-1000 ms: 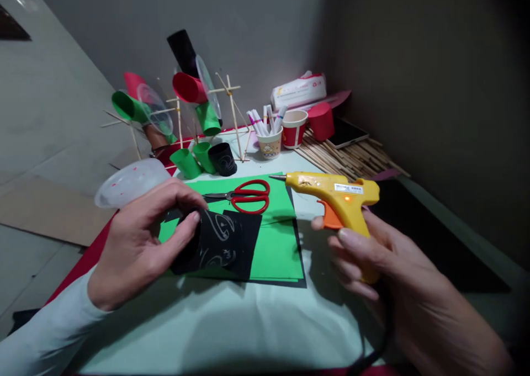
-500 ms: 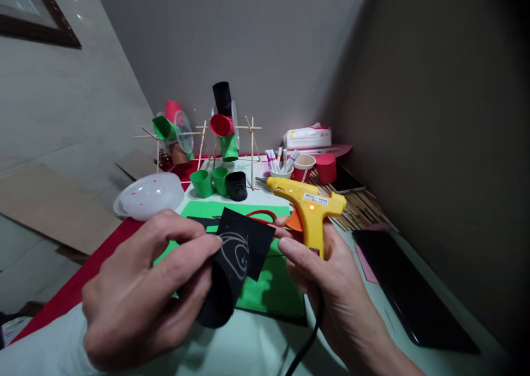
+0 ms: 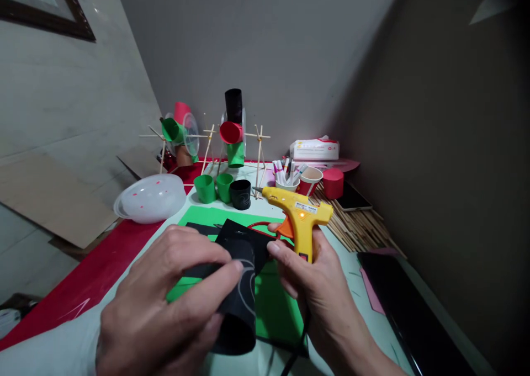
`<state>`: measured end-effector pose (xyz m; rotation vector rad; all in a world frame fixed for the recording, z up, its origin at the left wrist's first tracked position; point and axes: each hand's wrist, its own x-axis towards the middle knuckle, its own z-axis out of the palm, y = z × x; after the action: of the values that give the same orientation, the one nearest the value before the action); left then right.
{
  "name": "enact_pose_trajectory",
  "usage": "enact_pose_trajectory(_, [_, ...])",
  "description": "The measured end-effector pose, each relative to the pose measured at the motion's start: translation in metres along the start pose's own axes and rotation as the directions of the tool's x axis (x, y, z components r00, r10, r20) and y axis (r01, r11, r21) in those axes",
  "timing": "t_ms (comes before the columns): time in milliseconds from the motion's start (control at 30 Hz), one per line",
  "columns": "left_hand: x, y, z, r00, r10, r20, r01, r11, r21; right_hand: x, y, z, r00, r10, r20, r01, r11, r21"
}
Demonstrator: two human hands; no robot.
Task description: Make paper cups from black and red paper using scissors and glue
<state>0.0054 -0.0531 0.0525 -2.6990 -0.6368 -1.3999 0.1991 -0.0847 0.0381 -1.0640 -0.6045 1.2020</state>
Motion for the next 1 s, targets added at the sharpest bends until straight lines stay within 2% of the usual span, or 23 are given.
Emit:
enact_pose_trajectory(67, [-0.002,-0.008,-0.005,0.996,-0.036,0.084,0.041,0.998,-0.053,0.004,0.0,0.003,1.0,-0.012,-0.005,0.012,1.0,0.011])
enact_pose_trajectory(167, [-0.005,-0.015,-0.007,0.972,-0.164,0.167,0.178,0.981,-0.078,0.01,0.002,0.006,1.0,-0.001,-0.015,0.001,1.0,0.004])
enact_pose_trajectory(367, [-0.006,-0.026,0.005,0.944,-0.261,0.202,0.282,0.956,-0.08,0.022,0.019,0.004,0.999,0.037,0.001,-0.037,0.999,-0.017])
enact_pose_trajectory(467, [-0.006,-0.037,0.01,0.908,-0.341,0.242,0.379,0.916,-0.133,0.027,0.029,0.001,0.998,0.055,-0.022,-0.055,0.998,-0.026])
enact_pose_trajectory(533, [-0.007,-0.046,0.013,0.848,-0.415,0.329,0.499,0.835,-0.233,0.03,0.034,-0.001,0.997,0.062,-0.048,-0.063,0.998,-0.021])
enact_pose_trajectory(633, [-0.011,-0.056,0.017,0.691,-0.492,0.529,0.711,0.591,-0.38,0.032,0.037,-0.002,0.994,0.08,-0.072,-0.082,0.997,-0.018])
enact_pose_trajectory(700, [-0.013,-0.059,0.018,0.603,-0.509,0.614,0.796,0.438,-0.418,0.033,0.037,-0.003,0.993,0.098,-0.069,-0.1,0.995,-0.021])
enact_pose_trajectory(767, [-0.012,-0.059,0.019,0.559,-0.513,0.652,0.829,0.351,-0.435,0.032,0.036,-0.004,0.992,0.107,-0.065,-0.108,0.994,-0.013])
enact_pose_trajectory(933, [-0.003,-0.059,0.019,0.497,-0.453,0.74,0.858,0.13,-0.496,0.031,0.038,-0.005,0.993,0.103,-0.063,-0.102,0.995,0.022])
enact_pose_trajectory(1000, [0.001,-0.059,0.019,0.474,-0.435,0.766,0.867,0.082,-0.491,0.031,0.04,-0.005,0.994,0.092,-0.052,-0.091,0.996,0.015])
